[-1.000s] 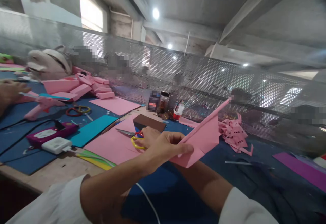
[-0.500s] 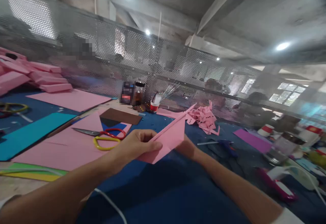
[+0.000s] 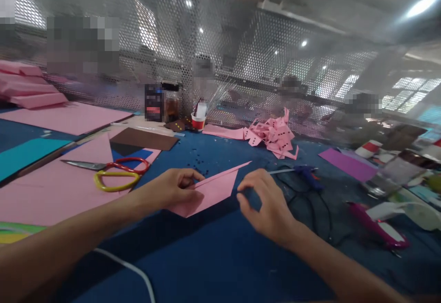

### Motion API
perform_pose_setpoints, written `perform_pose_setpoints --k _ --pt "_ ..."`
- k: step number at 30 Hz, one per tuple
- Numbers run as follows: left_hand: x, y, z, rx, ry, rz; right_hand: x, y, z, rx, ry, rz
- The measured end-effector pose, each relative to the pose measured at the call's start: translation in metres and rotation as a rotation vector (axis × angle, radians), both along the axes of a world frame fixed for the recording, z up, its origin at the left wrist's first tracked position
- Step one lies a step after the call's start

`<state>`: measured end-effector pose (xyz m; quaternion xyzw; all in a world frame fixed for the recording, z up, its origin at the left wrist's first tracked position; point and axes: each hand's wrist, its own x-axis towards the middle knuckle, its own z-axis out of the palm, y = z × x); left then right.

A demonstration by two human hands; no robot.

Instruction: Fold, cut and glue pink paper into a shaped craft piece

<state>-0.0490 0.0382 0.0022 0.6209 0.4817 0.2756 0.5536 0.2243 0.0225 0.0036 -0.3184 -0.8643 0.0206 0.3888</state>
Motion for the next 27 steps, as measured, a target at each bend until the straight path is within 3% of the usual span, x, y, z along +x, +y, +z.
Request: perform_pose_setpoints --k 6,17,22,27 --pt "-0.003 -0.005 -0.01 0.041 0.067 -0.092 -0.012 -0.019 0.0 0.06 -0.396 0.128" --pt "0.001 -0.02 -0.013 0.049 0.047 -0.187 -0.022 -0.024 -0.009 0.215 -0.518 0.141" --pt "0.006 -0.028 -0.01 0.203 0.288 -0.115 -0.023 -0.024 -0.013 0.212 -0.534 0.149" --pt "0.007 -0.037 -0.013 0.509 0.49 -0.096 -0.024 -0.022 -0.019 0.19 -0.484 0.18"
